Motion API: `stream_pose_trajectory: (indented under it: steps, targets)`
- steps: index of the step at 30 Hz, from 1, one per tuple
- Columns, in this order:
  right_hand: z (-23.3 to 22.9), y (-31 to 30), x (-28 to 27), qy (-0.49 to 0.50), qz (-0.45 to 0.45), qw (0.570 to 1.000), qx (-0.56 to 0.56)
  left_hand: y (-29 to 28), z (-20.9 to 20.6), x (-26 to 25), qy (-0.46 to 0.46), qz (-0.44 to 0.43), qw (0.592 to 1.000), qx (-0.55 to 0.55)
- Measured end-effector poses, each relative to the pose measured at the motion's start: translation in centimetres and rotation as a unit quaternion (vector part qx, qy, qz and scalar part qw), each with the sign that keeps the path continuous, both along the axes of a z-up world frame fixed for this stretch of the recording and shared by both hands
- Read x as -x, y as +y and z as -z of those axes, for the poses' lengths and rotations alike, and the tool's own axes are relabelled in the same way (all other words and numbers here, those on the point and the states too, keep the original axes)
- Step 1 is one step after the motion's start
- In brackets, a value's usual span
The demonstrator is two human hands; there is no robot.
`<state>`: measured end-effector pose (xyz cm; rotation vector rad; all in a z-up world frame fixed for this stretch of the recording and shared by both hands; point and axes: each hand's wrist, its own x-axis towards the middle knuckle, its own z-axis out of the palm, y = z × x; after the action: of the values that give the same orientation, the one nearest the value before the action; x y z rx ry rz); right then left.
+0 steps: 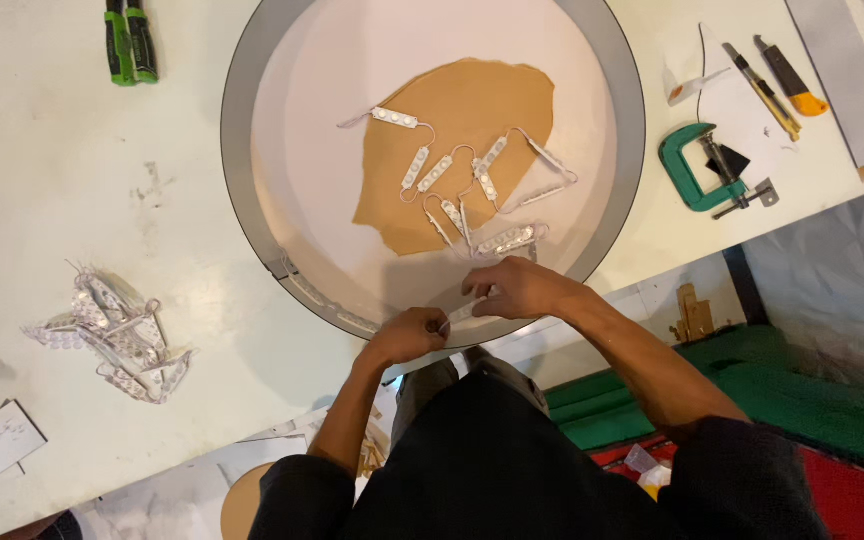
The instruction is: The person places multiple LED light strips onto a circular frame, arranging them along the inner edge. The person handles the strips one at a time, positioning them carefully around the perimeter of the frame.
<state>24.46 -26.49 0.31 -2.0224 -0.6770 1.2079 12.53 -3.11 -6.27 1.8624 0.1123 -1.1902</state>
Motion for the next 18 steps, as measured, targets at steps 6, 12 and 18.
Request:
stream_pose_trajectory:
  steps: [6,12,18]
  targets:
    - [2.1,0.0,0.6,-0.040,-0.131,0.980,0.146,-0.3,-1.1,-0.1,0.002,-0.062,0.998,-0.016]
    - [5.0,1.0,2.2,-0.052,-0.146,0.968,0.199,-0.4,1.8,0.8,-0.030,-0.089,0.994,-0.058]
    - [7.2,1.2,1.9,0.021,-0.122,0.981,0.150,-0.1,2.3,0.9,-0.054,-0.090,0.991,-0.088]
